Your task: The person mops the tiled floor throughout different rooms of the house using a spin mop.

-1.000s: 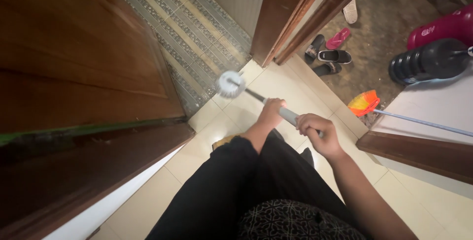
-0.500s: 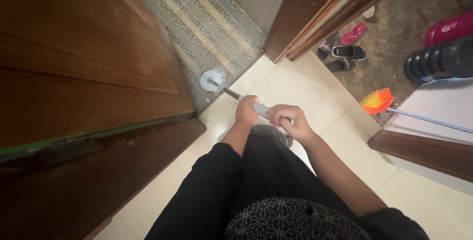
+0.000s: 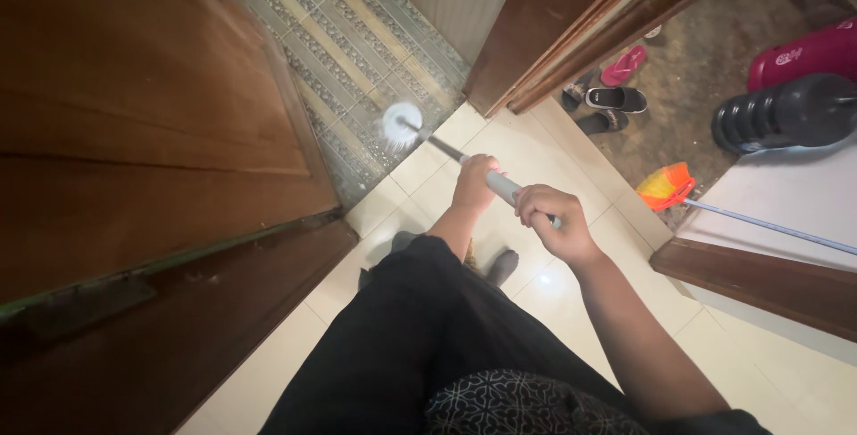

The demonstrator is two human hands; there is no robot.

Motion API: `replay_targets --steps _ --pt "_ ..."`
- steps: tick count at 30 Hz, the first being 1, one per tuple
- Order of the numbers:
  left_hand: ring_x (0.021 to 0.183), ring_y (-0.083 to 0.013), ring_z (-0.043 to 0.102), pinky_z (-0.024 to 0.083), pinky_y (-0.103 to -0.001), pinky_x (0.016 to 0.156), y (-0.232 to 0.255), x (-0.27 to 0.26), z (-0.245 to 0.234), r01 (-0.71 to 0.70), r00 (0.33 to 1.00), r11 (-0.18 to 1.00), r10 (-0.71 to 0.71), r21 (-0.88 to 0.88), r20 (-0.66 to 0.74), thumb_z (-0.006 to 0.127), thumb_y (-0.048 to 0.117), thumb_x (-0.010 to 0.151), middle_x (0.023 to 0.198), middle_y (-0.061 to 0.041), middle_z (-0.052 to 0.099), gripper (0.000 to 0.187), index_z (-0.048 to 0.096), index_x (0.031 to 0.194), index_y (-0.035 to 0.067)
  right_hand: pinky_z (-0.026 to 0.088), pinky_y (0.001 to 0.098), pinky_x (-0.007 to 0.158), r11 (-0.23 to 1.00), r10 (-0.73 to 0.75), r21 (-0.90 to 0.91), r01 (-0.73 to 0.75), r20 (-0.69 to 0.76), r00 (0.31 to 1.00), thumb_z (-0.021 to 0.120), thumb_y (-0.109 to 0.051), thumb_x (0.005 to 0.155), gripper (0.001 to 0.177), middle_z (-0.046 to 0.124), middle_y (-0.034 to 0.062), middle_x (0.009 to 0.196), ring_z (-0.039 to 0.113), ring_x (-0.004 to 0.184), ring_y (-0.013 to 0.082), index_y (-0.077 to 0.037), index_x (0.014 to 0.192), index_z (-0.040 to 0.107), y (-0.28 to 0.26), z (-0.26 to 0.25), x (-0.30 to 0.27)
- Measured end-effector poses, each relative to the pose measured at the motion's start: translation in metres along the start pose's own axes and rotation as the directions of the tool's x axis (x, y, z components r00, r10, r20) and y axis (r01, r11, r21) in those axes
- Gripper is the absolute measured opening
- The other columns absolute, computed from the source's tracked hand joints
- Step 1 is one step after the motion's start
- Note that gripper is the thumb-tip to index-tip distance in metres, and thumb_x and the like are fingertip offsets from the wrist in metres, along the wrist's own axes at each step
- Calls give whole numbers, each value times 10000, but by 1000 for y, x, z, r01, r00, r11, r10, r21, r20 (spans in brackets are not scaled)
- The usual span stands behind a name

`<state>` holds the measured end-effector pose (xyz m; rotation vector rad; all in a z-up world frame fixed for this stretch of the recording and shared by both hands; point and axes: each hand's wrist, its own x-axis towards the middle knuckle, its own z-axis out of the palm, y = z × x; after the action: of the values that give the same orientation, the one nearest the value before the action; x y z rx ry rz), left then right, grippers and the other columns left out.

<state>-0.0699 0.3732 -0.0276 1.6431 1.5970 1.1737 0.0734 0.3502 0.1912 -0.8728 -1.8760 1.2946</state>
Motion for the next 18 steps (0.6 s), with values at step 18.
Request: replay_targets --steps 18 --pt "965 -333 650 465 -489 847 24 -36 -104 343 939 914 -328 216 -106 746 198 786 888 -80 710 116 665 788 115 481 430 1060 937 134 316 -151 74 988 473 12 911 147 632 109 819 625 863 232 19 805 574 -18 59 38"
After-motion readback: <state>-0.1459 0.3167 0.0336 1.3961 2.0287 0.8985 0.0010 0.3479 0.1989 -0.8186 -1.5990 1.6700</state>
